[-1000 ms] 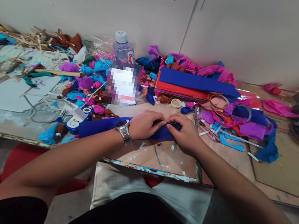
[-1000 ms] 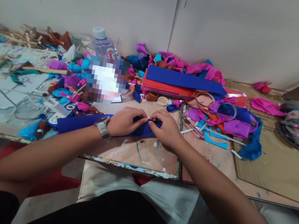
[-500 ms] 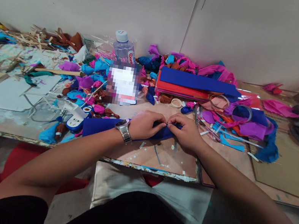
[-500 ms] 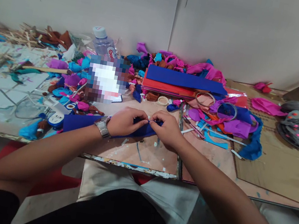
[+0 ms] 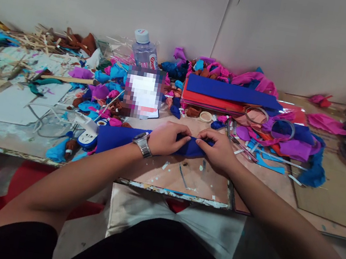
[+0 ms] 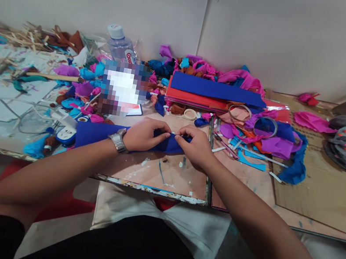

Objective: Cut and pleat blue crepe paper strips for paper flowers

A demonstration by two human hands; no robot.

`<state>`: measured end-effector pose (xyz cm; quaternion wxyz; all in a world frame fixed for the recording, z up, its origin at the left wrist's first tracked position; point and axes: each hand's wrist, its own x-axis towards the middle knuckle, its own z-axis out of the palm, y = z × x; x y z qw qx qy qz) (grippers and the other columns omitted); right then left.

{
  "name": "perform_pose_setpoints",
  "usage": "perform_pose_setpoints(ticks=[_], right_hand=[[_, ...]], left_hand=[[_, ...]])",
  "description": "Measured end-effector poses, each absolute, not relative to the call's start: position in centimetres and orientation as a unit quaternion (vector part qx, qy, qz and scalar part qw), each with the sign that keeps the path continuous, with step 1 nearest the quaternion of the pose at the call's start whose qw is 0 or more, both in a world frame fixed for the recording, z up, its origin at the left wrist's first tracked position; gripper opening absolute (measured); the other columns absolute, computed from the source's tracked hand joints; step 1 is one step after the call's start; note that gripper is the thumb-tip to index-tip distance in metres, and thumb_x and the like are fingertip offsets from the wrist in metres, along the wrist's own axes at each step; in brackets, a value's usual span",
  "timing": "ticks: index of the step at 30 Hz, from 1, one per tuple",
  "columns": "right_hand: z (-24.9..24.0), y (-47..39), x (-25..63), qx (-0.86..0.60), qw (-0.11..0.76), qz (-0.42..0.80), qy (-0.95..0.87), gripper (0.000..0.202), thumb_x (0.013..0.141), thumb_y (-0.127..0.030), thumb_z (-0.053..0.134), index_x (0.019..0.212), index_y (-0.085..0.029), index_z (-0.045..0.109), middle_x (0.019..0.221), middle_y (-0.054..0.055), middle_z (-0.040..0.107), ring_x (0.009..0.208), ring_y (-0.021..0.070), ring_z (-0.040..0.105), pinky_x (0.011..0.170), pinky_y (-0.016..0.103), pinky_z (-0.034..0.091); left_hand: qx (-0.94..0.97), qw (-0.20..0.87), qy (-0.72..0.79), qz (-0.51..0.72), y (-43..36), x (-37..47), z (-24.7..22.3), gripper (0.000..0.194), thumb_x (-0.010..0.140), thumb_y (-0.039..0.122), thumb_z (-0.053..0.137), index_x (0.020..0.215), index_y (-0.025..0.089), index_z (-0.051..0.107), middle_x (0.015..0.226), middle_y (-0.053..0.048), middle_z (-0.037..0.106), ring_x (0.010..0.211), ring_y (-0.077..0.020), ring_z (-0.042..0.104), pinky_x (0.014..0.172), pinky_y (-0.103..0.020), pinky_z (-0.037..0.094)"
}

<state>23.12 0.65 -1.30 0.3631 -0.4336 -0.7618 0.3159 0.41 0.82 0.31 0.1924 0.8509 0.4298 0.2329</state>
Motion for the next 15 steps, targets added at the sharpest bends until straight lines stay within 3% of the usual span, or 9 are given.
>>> perform_pose_setpoints(ticks=[15], right_hand=[[-1.15, 0.82, 23.19, -0.406, 0.34, 0.239, -0.814, 0.019, 0.099, -0.033, 0.062, 0.086, -0.021, 0.069, 0.087, 0.006, 0.072, 0.084, 0.0216, 0.065, 0.08, 0.035, 0.047]], left_hand=[[0.85, 0.214, 0.42, 0.237, 0.88, 0.49, 0.23, 0.022, 0.099, 0.033, 0.057, 0.098, 0.021, 0.076, 0.091, -0.004, 0.078, 0.081, -0.0187, 0.069, 0.076, -0.032, 0.047]])
